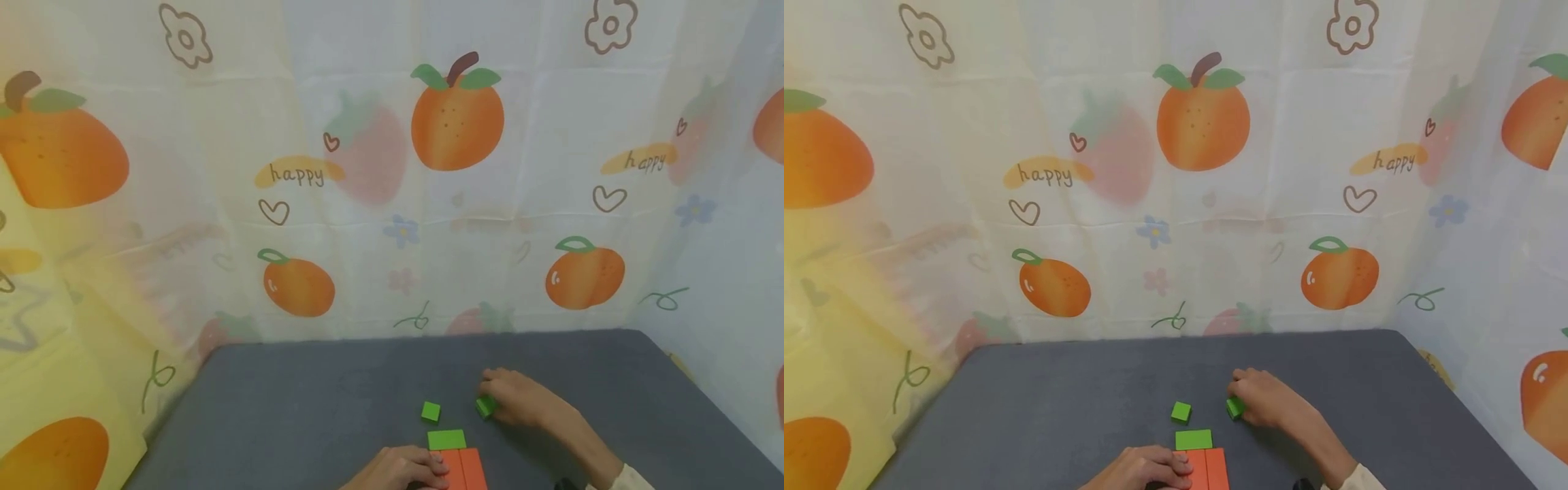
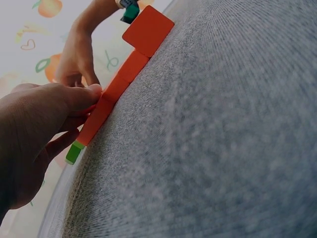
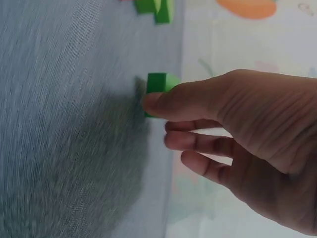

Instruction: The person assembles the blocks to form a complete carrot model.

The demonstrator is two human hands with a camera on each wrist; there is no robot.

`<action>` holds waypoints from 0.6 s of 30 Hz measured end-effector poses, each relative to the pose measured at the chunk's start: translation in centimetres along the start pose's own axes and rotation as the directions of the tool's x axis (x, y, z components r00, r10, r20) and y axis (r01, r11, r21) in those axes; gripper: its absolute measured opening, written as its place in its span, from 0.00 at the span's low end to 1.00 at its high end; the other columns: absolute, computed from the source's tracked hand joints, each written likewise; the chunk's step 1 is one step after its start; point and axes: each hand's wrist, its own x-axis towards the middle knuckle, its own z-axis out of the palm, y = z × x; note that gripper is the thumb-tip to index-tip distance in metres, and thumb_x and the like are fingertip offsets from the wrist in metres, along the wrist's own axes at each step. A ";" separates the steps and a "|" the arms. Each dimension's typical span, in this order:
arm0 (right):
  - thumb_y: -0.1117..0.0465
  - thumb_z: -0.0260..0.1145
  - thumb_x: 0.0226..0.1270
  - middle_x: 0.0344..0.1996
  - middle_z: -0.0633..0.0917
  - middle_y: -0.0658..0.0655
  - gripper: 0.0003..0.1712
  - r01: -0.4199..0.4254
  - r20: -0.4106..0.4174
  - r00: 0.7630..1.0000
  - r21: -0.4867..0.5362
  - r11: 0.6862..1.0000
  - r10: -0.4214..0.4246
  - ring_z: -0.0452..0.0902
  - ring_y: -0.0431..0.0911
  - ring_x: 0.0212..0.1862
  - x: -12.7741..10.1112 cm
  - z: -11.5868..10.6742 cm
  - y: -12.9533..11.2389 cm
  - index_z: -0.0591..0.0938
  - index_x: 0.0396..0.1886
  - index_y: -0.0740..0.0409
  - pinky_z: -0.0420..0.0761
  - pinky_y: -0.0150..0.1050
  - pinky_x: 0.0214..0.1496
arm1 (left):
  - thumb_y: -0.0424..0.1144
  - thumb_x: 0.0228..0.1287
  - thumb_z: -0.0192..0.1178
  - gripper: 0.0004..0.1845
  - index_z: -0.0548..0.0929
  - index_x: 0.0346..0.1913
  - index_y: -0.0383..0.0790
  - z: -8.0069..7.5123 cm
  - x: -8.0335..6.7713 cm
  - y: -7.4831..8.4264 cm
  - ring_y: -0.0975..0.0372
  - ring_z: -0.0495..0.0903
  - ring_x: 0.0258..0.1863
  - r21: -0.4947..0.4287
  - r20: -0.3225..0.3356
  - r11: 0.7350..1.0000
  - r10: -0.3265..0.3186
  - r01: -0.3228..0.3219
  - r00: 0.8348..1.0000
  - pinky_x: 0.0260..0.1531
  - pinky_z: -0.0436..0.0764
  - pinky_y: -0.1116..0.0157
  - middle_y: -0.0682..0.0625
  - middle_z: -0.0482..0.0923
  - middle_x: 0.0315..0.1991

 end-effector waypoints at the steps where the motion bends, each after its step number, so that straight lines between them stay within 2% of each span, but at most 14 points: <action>1: 0.67 0.71 0.46 0.33 0.76 0.45 0.15 0.003 0.004 1.000 0.009 1.000 -0.003 0.74 0.40 0.36 0.0 -0.1 -0.2 0.83 0.36 0.52 0.77 0.38 0.35 | 0.42 0.67 0.52 0.14 0.82 0.49 0.42 0.1 0.1 0.0 0.70 0.73 0.53 -0.001 0.000 1.000 0.001 -0.001 1.000 0.49 0.71 0.78 0.54 0.78 0.50; 5: 0.67 0.71 0.46 0.31 0.75 0.42 0.14 0.058 0.017 0.998 0.034 0.998 -0.059 0.72 0.37 0.35 0.4 -0.4 -1.6 0.83 0.35 0.49 0.76 0.35 0.34 | 0.41 0.67 0.52 0.13 0.82 0.48 0.42 0.2 0.1 -0.1 0.70 0.74 0.53 -0.001 -0.008 1.000 0.002 -0.002 1.000 0.48 0.72 0.78 0.54 0.78 0.49; 10: 0.70 0.69 0.47 0.30 0.75 0.41 0.15 0.109 0.052 0.993 -0.004 0.994 -0.109 0.71 0.36 0.32 1.3 -0.3 -2.8 0.83 0.33 0.46 0.73 0.34 0.31 | 0.39 0.66 0.54 0.12 0.83 0.47 0.42 0.0 0.3 0.1 0.70 0.74 0.52 0.013 -0.010 1.000 0.004 -0.004 1.000 0.48 0.72 0.78 0.54 0.79 0.48; 18: 0.70 0.68 0.49 0.33 0.75 0.41 0.19 0.102 0.112 0.988 0.014 0.995 -0.103 0.71 0.37 0.36 1.4 0.3 -3.1 0.83 0.39 0.44 0.73 0.35 0.33 | 0.40 0.66 0.53 0.12 0.83 0.46 0.41 0.0 0.4 0.2 0.71 0.74 0.52 0.046 -0.015 0.999 0.024 -0.023 1.000 0.47 0.72 0.79 0.54 0.79 0.48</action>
